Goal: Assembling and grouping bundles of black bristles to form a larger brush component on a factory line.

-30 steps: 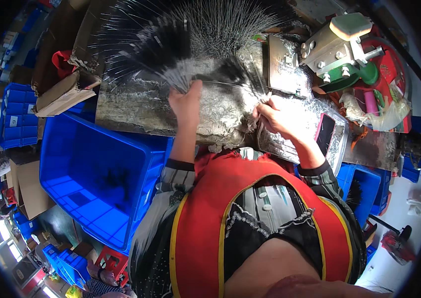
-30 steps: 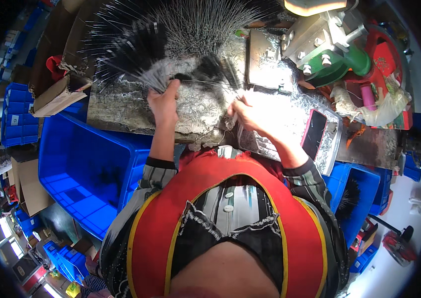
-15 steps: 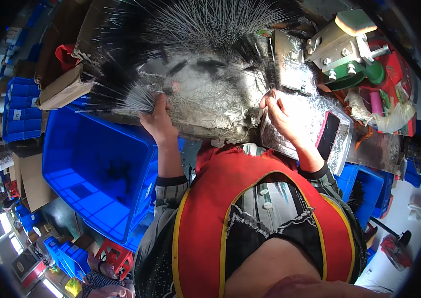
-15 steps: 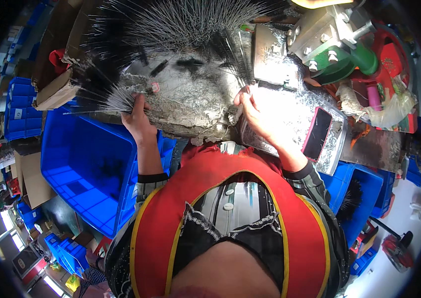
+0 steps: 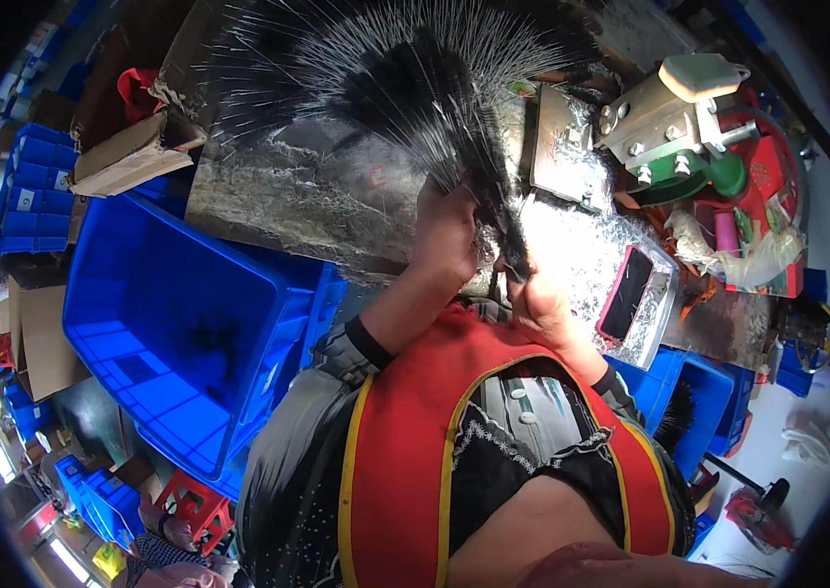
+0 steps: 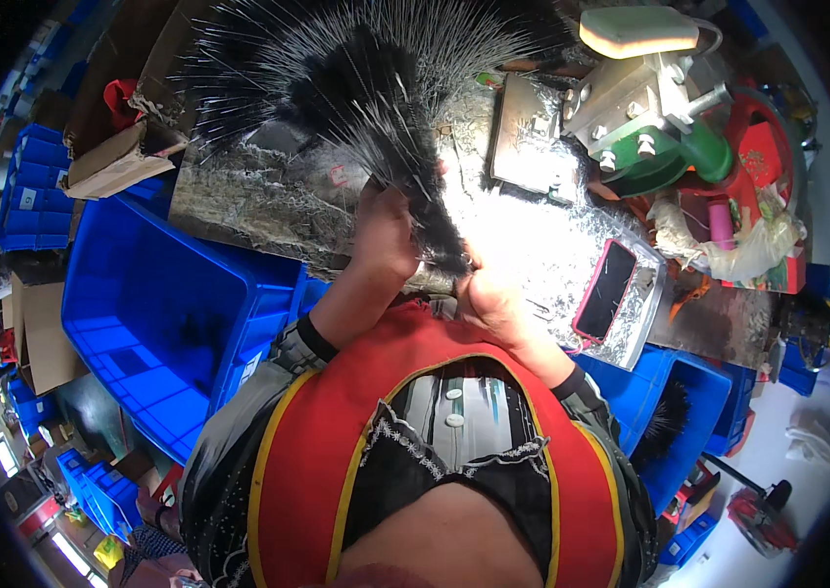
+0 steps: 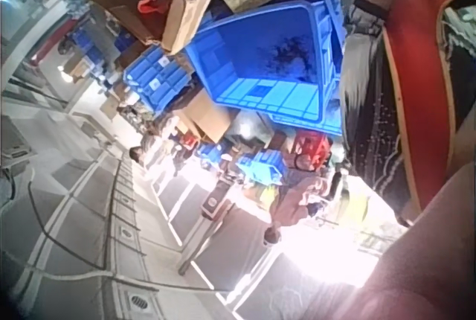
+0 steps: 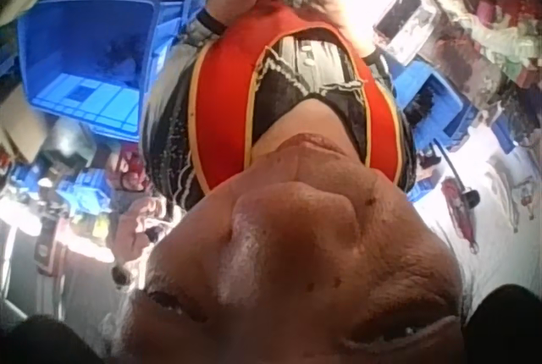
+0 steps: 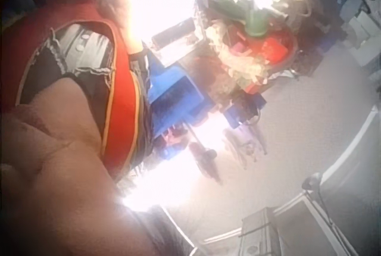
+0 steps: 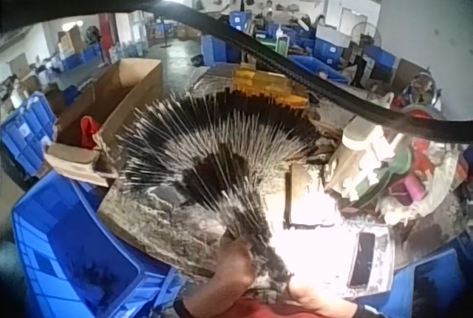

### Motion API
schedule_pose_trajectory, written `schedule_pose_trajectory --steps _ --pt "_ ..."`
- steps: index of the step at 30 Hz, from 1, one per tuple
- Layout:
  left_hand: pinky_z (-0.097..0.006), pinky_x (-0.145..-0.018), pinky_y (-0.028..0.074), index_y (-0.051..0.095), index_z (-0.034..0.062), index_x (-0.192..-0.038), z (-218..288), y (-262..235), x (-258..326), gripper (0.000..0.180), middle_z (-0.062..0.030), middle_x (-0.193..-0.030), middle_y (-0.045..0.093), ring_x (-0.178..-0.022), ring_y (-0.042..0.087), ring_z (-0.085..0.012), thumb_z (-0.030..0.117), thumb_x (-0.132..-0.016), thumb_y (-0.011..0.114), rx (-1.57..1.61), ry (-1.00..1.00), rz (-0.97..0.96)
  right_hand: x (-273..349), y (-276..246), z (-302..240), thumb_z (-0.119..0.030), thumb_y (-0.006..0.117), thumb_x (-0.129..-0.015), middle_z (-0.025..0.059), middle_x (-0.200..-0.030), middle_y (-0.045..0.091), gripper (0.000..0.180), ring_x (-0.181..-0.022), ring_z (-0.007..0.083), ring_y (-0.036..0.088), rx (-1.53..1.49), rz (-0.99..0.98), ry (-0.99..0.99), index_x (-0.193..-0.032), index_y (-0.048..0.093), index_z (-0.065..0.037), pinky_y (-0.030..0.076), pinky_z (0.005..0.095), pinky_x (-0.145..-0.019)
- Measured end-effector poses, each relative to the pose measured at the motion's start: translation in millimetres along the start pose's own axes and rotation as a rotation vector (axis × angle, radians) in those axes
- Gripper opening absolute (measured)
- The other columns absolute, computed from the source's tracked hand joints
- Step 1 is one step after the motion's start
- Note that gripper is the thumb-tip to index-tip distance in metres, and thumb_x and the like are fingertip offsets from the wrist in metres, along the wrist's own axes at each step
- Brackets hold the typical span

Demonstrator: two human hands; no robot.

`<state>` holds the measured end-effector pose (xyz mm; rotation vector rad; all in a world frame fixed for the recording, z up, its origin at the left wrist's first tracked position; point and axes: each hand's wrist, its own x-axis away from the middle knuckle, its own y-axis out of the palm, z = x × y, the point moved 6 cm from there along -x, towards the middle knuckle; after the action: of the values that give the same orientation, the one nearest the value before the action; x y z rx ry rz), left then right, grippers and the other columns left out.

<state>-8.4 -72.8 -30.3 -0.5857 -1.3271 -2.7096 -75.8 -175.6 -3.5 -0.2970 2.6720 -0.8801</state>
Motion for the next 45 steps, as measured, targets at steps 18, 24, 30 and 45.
schedule_pose_trajectory --steps 18,24,30,45 --pt "-0.027 -0.067 0.043 0.056 0.0018 -0.089 143 -110 -6 0.014 -0.0044 -0.080 0.059 -0.070 0.054 -0.0120 0.005 -0.076 0.060 -0.695 1.103 0.399 -114 -11 2 -0.002 0.045 -0.079 0.0070 -0.074 0.056 0.017 -0.065 0.0161 0.053 0.027 0.166 -0.125 -0.094 0.054 -0.003 0.043 0.0282 -0.061" --pt "-0.039 -0.095 0.030 0.029 0.0257 -0.131 78 -245 -85 0.050 -0.0192 -0.126 0.039 -0.112 0.043 -0.0308 0.019 -0.084 0.045 -0.920 0.762 0.207 -194 53 39 -0.007 0.050 -0.065 0.0206 -0.079 0.056 0.014 -0.075 0.0361 0.054 0.249 0.023 -0.197 -0.070 0.056 0.004 0.043 0.0378 -0.067" --pt "-0.036 -0.067 0.046 0.039 0.0213 -0.125 70 -257 -70 0.043 -0.0102 -0.084 0.061 -0.072 0.059 -0.0234 0.018 -0.083 0.049 -2.149 0.191 0.637 -214 100 59 -0.024 0.057 -0.065 0.0178 -0.071 0.057 0.023 -0.070 0.0344 0.056 0.556 -0.109 -0.208 -0.066 0.058 -0.001 0.044 0.0434 -0.061" --pt "-0.024 -0.050 0.043 0.056 0.0027 -0.087 97 -121 -23 0.009 -0.0051 -0.076 0.059 -0.060 0.054 -0.0091 0.004 -0.078 0.058 -0.366 0.501 0.011 -250 98 5 -0.010 0.054 -0.062 0.0233 -0.079 0.057 0.020 -0.076 0.0385 0.056 0.675 -0.261 -0.179 -0.077 0.057 0.001 0.045 0.0442 -0.068"
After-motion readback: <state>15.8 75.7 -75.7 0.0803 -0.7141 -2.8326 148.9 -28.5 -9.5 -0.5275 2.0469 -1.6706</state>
